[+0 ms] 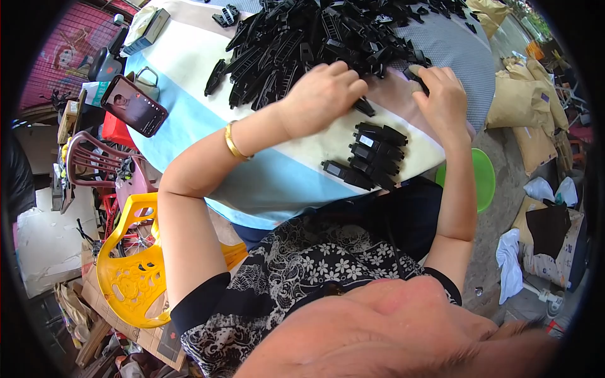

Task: Assembling black plastic hair clips on a table.

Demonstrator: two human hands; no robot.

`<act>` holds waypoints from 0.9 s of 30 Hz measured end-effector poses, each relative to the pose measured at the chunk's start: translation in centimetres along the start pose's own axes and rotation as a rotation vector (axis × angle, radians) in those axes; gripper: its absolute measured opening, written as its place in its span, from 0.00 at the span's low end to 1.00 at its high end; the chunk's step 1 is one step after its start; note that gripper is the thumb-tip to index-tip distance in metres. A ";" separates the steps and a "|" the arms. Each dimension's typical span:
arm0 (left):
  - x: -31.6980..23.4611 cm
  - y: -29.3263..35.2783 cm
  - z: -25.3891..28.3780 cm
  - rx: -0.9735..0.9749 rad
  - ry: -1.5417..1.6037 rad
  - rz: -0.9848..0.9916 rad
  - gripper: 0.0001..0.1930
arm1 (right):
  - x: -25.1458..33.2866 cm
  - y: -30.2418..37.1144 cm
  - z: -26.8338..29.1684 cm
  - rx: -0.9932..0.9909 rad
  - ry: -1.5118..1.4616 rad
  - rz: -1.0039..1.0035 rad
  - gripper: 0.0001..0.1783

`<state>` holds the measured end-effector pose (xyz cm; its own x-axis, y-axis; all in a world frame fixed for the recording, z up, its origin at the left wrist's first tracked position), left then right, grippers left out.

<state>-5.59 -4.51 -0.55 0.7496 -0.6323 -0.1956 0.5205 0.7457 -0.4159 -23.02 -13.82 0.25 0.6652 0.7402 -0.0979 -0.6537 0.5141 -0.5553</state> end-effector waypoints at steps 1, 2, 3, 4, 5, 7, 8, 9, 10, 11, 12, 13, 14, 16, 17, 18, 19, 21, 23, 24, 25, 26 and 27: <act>-0.4 -0.3 -0.3 -0.010 0.093 0.053 0.15 | 0.4 0.1 0.8 0.001 0.003 -0.001 0.15; -0.7 -0.5 -0.5 -0.020 0.188 0.107 0.19 | 0.8 0.3 1.2 0.073 -0.039 -0.042 0.15; -0.9 -0.6 -0.6 0.005 0.257 0.177 0.20 | 1.2 0.6 1.7 0.146 -0.081 -0.083 0.15; -0.9 -0.6 -0.8 0.004 0.261 0.177 0.20 | 1.7 0.9 2.0 0.233 -0.071 -0.093 0.13; -0.6 -0.5 -1.0 0.009 0.334 0.219 0.21 | 2.0 1.1 2.2 0.236 -0.069 -0.092 0.13; -0.4 -0.4 -1.3 0.015 0.413 0.257 0.21 | 2.4 1.5 1.4 0.413 -0.148 -0.112 0.12; -0.3 -0.3 -1.3 0.015 0.447 0.259 0.22 | 2.2 1.4 1.6 0.434 -0.174 -0.140 0.12; -0.2 -0.2 -1.3 0.016 0.482 0.262 0.22 | 1.8 1.5 1.6 0.437 -0.170 -0.143 0.12; -0.2 0.0 -1.0 0.015 0.483 0.266 0.22 | 1.2 1.5 1.8 0.364 -0.174 -0.152 0.11; -0.2 0.1 -0.7 0.035 0.531 0.299 0.20 | 0.5 1.5 2.1 0.292 -0.178 -0.161 0.11; -0.1 0.4 -0.6 0.055 0.579 0.334 0.19 | 0.2 1.6 2.3 0.267 -0.251 -0.067 0.16; 0.0 0.5 -0.6 0.055 0.582 0.335 0.19 | -0.2 1.7 2.2 0.270 -0.251 -0.067 0.16; -0.1 0.6 -0.6 0.050 0.534 0.288 0.17 | 0.3 1.8 2.1 0.296 -0.337 0.068 0.19; -0.3 0.8 -0.6 0.046 0.486 0.244 0.14 | 0.9 2.2 1.7 0.420 -0.438 0.194 0.20; -0.3 0.8 -0.7 0.046 0.471 0.277 0.13 | 1.1 2.2 1.6 0.422 -0.440 0.196 0.20; -0.2 0.9 -0.8 0.046 0.457 0.311 0.11 | 1.1 2.0 1.5 0.406 -0.454 0.126 0.17; -0.3 0.8 -0.9 0.045 0.457 0.312 0.11 | 1.0 1.9 1.5 0.390 -0.466 0.055 0.15; -0.3 0.7 -1.1 0.013 0.498 0.324 0.11 | 0.7 1.5 1.0 0.493 -0.440 -0.028 0.12; -0.3 0.2 -1.5 -0.011 0.508 0.313 0.11 | 0.6 1.7 0.3 0.593 -0.407 -0.112 0.10; -0.4 0.0 -1.6 -0.034 0.518 0.302 0.11 | 0.7 1.8 0.3 0.468 -0.486 -0.130 0.10; -0.4 0.0 -1.6 -0.035 0.515 0.308 0.11 | 1.1 1.6 0.5 0.344 -0.569 -0.143 0.09; -0.3 0.1 -1.7 -0.036 0.506 0.329 0.11 | 1.6 1.5 0.5 0.345 -0.573 -0.138 0.09; -0.2 0.2 -1.7 -0.036 0.498 0.351 0.11 | 2.7 1.1 1.2 0.277 -0.472 -0.003 0.10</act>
<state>-6.31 -4.61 -2.10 0.5880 -0.3790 -0.7146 0.2565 0.9252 -0.2796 -22.40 -10.70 0.35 0.4748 0.8198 0.3200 -0.7650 0.5642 -0.3105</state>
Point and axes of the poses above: each hand's wrist, its own y-axis away from the middle knuckle, its own z-axis out of the back of the hand, x = y × z, the point moved 5 cm from there along -y, towards the middle knuckle, and after that the axes turned 10 degrees about y, right-handed, at the moved point
